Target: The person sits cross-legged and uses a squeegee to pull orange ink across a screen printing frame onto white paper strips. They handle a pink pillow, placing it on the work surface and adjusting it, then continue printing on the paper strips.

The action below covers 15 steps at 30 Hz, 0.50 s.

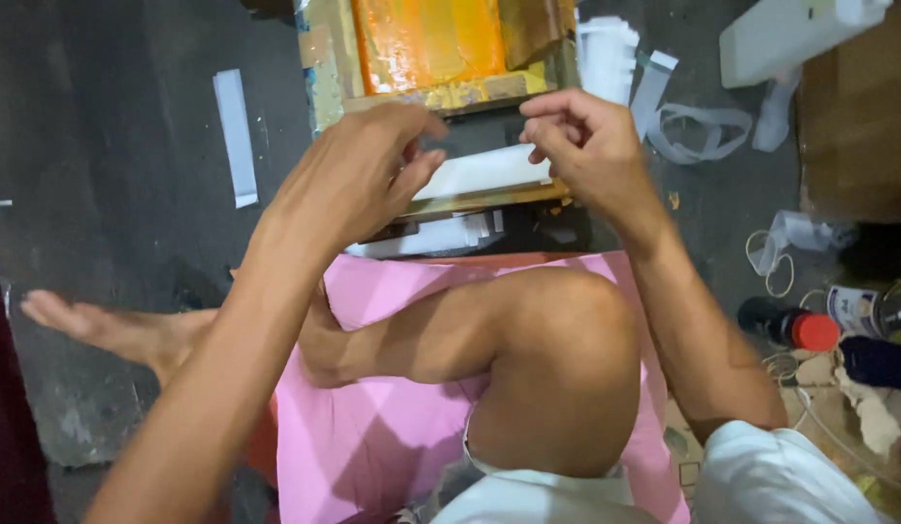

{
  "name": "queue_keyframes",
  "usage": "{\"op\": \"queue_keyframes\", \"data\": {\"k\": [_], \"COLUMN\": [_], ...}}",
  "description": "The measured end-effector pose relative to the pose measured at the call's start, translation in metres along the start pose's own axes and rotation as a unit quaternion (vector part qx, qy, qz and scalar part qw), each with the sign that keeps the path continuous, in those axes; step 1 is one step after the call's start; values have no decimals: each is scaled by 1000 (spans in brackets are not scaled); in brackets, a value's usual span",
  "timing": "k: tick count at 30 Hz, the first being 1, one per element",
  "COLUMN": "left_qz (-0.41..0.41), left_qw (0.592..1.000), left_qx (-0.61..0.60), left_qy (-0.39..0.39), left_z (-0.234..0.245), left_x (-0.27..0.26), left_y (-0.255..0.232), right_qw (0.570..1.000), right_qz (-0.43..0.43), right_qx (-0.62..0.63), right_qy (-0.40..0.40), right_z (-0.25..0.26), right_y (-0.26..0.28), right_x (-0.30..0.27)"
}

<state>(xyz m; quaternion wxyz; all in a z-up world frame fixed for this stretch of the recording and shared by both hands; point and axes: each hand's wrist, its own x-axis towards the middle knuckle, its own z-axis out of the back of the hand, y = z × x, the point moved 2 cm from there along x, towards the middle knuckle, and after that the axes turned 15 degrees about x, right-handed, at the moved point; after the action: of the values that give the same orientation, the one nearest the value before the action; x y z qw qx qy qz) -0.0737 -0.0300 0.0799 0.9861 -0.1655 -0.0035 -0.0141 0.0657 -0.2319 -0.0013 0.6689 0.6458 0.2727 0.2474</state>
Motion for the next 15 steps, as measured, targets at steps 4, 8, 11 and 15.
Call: {"op": "queue_keyframes", "data": {"k": [4, 8, 11, 15], "left_qz": [116, 102, 73, 30], "left_qw": [991, 992, 994, 985], "left_qx": [-18, 17, 29, 64], "left_qy": [70, 74, 82, 156], "left_z": [-4, -17, -18, -37], "left_x": [-43, -72, -66, -37], "left_y": [17, 28, 27, 29], "right_qw": [1000, 999, 997, 996], "right_qz": [0, -40, -67, -17], "right_qx": [20, 6, -38, -80], "right_qy": [7, -6, -25, -39], "right_z": [-24, -37, -41, -36], "right_y": [-8, 1, 11, -3], "right_x": [-1, -15, -34, -64]}}
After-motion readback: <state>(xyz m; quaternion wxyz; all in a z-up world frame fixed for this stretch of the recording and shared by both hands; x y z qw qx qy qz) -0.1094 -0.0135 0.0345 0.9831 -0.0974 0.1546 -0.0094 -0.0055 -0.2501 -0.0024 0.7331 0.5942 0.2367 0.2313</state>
